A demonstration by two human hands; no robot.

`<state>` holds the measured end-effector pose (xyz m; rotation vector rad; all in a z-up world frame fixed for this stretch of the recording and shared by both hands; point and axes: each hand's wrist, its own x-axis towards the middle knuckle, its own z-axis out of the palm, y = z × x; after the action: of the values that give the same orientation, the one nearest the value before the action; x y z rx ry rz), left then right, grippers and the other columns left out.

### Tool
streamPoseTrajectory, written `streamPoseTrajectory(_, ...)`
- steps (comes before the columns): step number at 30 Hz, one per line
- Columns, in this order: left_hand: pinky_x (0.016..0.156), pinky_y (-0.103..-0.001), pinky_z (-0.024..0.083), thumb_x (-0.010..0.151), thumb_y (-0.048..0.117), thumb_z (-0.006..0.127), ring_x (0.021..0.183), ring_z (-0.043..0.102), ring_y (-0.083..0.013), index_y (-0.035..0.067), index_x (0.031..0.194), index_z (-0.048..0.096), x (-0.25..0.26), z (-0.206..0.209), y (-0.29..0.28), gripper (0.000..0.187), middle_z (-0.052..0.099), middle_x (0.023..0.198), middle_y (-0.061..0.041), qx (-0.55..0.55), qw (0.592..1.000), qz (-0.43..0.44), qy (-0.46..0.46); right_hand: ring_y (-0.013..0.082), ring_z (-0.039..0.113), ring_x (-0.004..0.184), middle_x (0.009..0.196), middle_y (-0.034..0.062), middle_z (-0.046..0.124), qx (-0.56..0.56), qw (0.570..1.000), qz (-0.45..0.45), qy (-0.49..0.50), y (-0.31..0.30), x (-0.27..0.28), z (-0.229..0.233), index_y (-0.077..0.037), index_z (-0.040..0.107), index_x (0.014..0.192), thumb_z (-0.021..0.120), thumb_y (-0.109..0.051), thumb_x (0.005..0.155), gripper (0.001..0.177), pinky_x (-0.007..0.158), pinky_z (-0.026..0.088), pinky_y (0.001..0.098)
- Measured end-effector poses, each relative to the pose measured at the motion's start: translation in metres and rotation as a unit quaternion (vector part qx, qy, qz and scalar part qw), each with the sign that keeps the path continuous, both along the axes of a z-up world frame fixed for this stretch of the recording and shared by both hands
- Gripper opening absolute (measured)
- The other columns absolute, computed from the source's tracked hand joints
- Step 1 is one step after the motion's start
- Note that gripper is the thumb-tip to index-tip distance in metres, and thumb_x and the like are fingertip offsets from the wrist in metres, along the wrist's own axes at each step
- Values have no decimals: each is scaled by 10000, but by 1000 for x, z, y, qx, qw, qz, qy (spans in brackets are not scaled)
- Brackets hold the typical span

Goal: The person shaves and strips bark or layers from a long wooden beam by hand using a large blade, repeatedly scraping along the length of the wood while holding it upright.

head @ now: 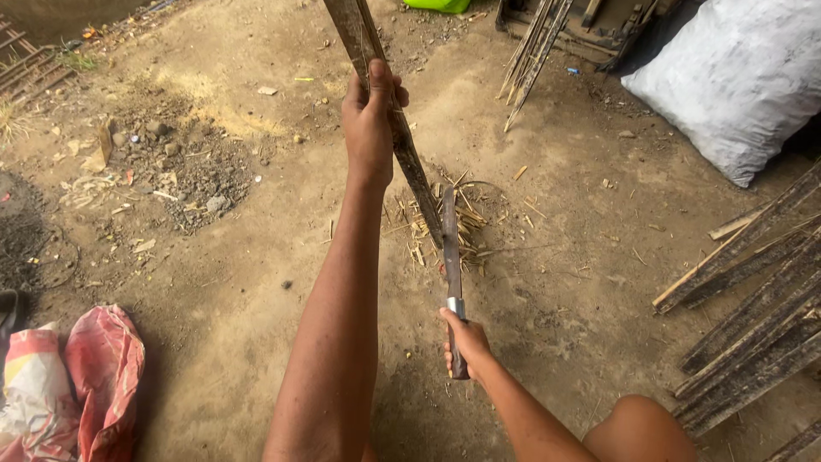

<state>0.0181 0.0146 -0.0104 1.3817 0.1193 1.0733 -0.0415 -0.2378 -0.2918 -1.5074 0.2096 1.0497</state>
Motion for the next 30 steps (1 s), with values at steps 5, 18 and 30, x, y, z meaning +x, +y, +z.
streamPoseTrajectory(5,623,-274,470,938,663,610,706,593,-101,117,962,627,0,-2,-1,547,647,790,-9,-1,999,-4,-33,151,575,386,555,41,590,-149,973,49,-171,-10,4,1,-69,605,804,712,-466,900,422,343,508,326)
streamPoseTrajectory(18,686,-279,515,958,623,636,773,616,-112,130,977,599,11,1,-1,495,628,842,-1,-4,998,-19,-63,152,554,369,546,51,582,-121,983,3,-134,10,-2,41,-81,571,775,694,-467,897,423,341,497,330)
streamPoseTrajectory(30,689,-272,501,946,623,614,784,611,-102,129,996,623,15,7,-6,497,632,838,8,-10,999,-11,-42,127,493,367,562,43,563,-166,970,60,-168,8,-27,-34,-65,588,771,631,-455,944,428,347,448,298)
